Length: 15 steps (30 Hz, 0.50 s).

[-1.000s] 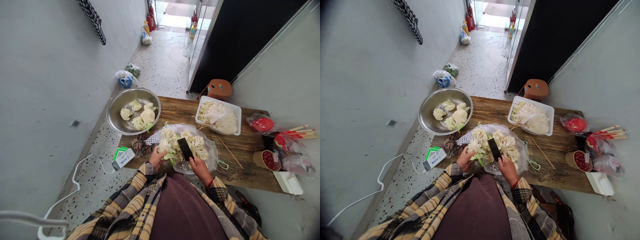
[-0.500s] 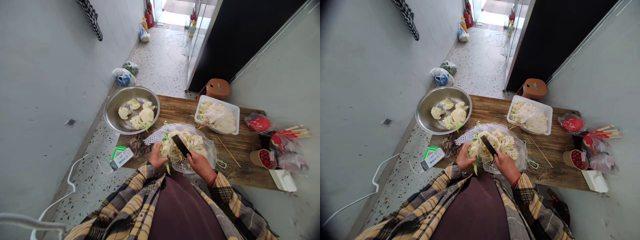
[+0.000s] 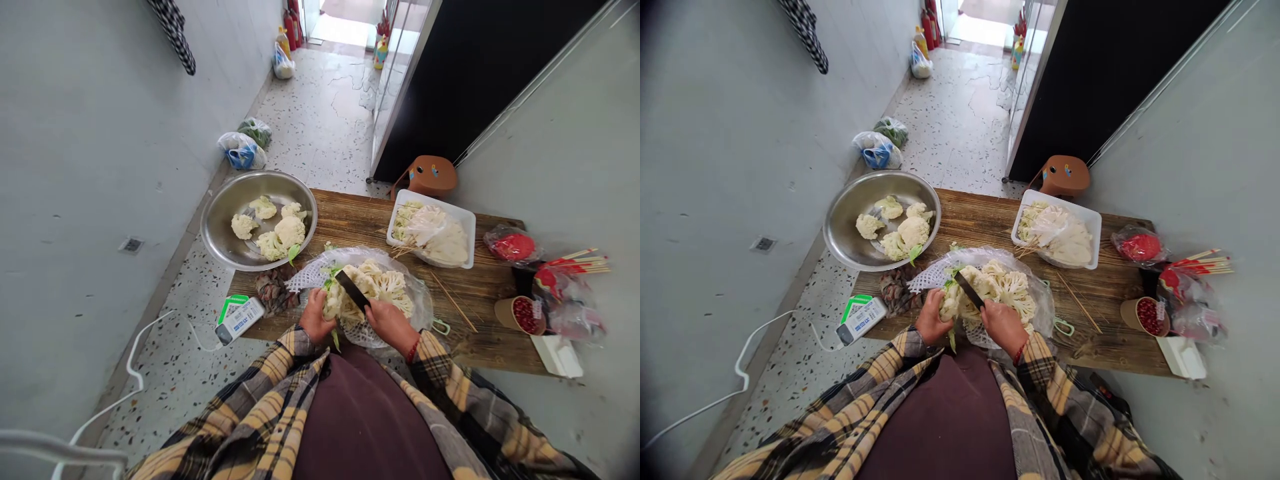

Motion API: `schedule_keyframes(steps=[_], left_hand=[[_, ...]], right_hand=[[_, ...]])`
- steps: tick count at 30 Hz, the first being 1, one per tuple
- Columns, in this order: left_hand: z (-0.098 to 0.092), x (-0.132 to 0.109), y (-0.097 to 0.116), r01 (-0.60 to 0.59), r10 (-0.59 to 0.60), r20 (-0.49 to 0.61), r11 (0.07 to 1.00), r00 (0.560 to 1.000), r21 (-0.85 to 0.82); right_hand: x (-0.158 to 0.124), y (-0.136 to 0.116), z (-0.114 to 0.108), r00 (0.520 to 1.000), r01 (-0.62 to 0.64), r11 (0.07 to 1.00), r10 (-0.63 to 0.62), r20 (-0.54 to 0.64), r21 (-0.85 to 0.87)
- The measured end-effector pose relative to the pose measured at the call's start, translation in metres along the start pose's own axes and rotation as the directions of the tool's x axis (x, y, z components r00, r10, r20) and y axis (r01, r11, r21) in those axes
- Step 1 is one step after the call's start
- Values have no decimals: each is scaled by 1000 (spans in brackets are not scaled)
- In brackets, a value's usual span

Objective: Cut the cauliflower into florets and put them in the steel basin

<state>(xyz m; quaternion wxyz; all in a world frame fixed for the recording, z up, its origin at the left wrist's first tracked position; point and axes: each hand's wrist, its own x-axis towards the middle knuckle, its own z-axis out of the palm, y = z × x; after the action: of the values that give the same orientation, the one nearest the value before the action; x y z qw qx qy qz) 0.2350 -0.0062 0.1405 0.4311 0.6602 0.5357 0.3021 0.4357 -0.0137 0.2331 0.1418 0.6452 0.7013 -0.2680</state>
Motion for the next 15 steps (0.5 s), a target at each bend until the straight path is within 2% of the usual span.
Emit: schedule_keyframes(steps=[3,6,10,15], left_hand=[[3,0,-3,22,-22,-6,1000,1000,0],[4,0,-6,-1,2,20,1000,1000,-16],[1,2,-11,-14,15,25,999,1000,-35],[5,2,-12,6,-6,2,999,1000,-46]], right_hand=[[19,-9,2,1000,-8,1000,8,-18,11],[30,-10,-2,999,38,998,-37,-25,43],[20,2,0,997,70,994,-69,-20,88],[15,9,19,999,43,995,-42,-5,91]])
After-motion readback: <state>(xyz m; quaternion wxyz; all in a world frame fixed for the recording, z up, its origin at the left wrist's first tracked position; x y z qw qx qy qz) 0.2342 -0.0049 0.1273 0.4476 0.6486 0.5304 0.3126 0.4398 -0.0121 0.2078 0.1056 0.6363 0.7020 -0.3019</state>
